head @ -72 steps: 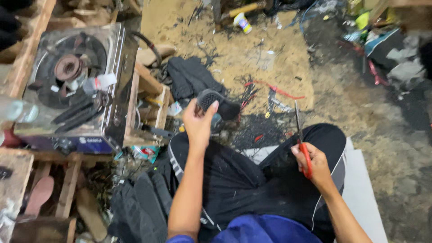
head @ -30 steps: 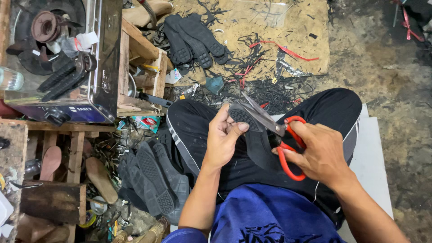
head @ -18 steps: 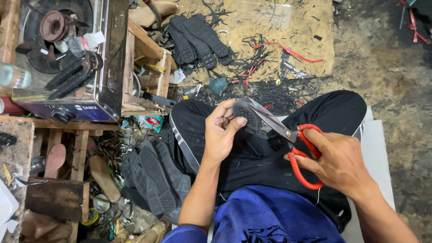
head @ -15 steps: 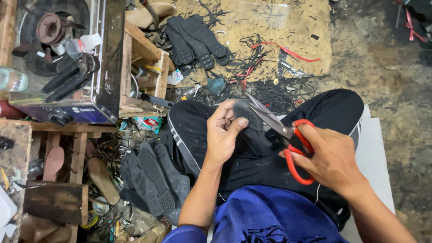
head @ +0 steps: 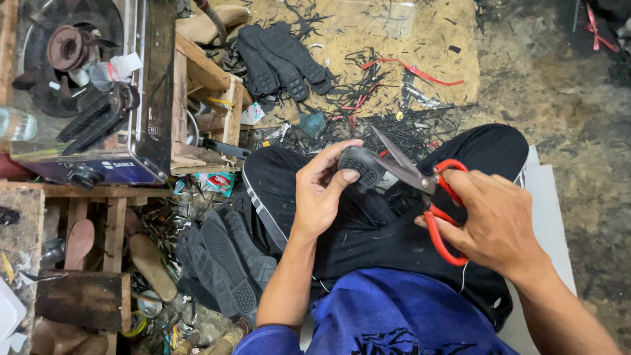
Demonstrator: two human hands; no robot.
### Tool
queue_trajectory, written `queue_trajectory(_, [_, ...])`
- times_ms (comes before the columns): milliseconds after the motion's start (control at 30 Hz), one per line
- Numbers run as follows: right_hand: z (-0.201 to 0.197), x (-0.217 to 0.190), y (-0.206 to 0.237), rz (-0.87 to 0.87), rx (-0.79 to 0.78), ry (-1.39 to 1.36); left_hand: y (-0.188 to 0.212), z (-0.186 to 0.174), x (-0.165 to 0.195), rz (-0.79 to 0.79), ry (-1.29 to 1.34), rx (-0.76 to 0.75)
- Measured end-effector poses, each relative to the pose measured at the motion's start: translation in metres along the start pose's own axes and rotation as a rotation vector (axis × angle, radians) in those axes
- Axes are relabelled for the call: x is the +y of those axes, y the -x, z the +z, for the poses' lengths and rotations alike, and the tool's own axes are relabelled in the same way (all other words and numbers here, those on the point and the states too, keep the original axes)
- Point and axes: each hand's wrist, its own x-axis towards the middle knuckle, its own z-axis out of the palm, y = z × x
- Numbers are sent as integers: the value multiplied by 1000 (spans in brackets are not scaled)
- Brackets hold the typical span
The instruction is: The person sits on the floor holding a rubber sandal sole in one hand and scissors in the other, cutting and trimming the edges of the sole. They rotate the sole to trim different sections, set finished soles aside, and pick up additional soles to trim.
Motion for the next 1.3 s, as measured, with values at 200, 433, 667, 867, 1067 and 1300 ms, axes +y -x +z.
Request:
queue_trajectory(200, [0,-9,-3,16,28,42,0,13,3,-4,-25,-57])
queue_trajectory(433, [-6,-8,0,37,-16,76,-13,-3,23,159,-337,-141])
queue_trajectory(667, [-19,-1,2,26,-87,96,-30,-16,51,240,-615,-224])
queue_trajectory(867, [-25,9,6,8,-185,112,-40,-28,56,316,-758,-299])
queue_trajectory(1067, [-5,21,11,271,-123,-89,-62,-37,38,165,-723,-158])
queue_trajectory(1300, [35,29,22,353,-23,-677,-49,-29,20,460,399,660])
